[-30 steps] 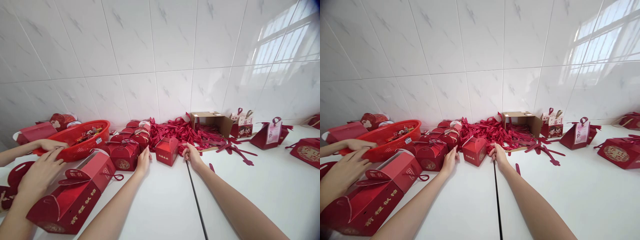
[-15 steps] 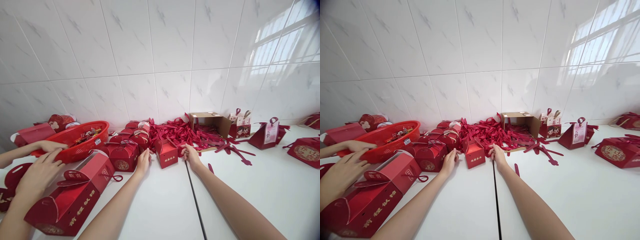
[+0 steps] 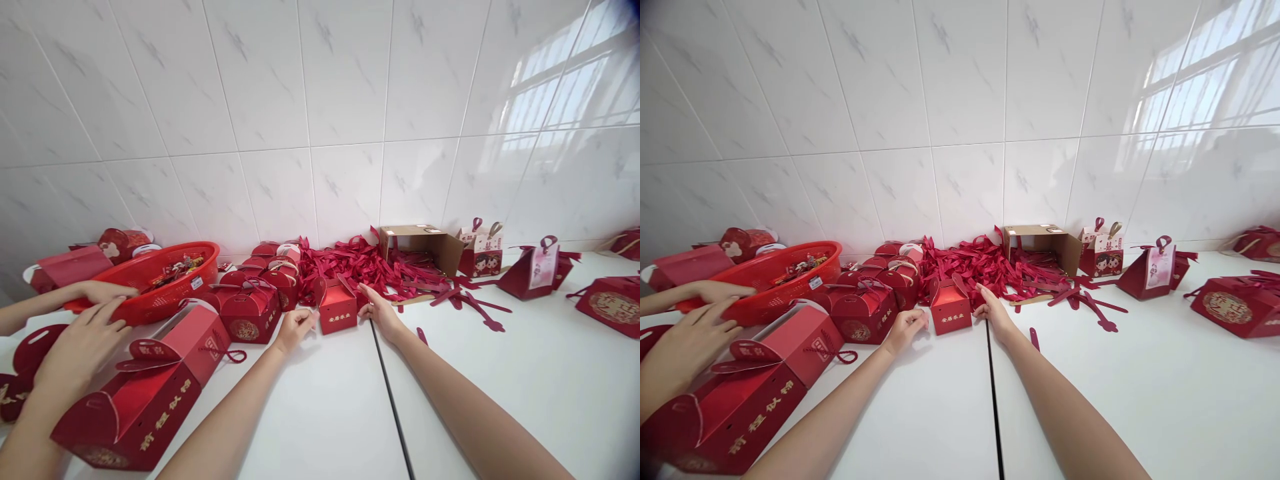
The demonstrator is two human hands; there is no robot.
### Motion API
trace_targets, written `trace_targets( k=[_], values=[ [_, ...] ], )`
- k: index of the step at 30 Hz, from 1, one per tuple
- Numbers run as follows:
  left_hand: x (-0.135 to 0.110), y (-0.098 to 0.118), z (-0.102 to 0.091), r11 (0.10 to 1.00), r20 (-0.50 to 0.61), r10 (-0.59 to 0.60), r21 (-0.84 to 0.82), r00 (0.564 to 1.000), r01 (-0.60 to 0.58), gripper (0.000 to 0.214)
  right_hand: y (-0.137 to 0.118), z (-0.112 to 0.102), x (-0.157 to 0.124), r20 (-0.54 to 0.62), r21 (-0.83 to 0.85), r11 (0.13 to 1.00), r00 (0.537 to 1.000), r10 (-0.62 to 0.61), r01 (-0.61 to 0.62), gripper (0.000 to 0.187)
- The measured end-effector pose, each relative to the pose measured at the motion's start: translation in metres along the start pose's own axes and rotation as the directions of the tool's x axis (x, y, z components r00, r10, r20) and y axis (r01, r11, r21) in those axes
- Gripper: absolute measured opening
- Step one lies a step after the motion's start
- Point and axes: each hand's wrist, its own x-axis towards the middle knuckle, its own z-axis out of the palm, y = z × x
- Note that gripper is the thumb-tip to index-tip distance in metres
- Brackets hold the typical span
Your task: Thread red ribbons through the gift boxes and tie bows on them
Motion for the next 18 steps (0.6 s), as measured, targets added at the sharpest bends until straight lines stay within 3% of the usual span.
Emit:
trace_targets(
  k=[2,5,7,13,18],
  values=[
    [-0.0017,-0.0012,0.0031,0.999,-0.011,0.025,0.042,1.000,-0.025,0.031,-0.0008,0.0001,-0.0004,0.029,-0.022,1.000,1.000,0.005,-0.005,0.046],
    [-0.0018,-0.0034,0.0085,0.997,-0.064,0.044,0.069,0.997,-0.039,0.066,-0.0024,0.0011,-0.0015,0.082,-0.061,0.998,0.996,0.021,-0.016,0.048],
    [-0.0009,-0.0038,0.0104,0.997,-0.066,0.052,0.053,0.996,-0.048,0.077,-0.0032,0.0021,-0.0023,0.109,-0.081,0.997,0.994,0.025,-0.016,0.050],
    [-0.0007,-0.0001,0.0067,0.993,-0.041,0.105,-0.049,0.994,-0.106,0.050,-0.0017,0.0020,-0.0028,0.126,-0.095,0.995,0.992,0.023,-0.011,0.049],
    [-0.0012,-0.0009,0.0047,0.987,-0.040,0.089,-0.131,0.995,-0.093,0.041,0.0016,-0.0028,0.0000,0.099,-0.044,0.999,0.995,0.018,-0.013,0.041]
  ],
)
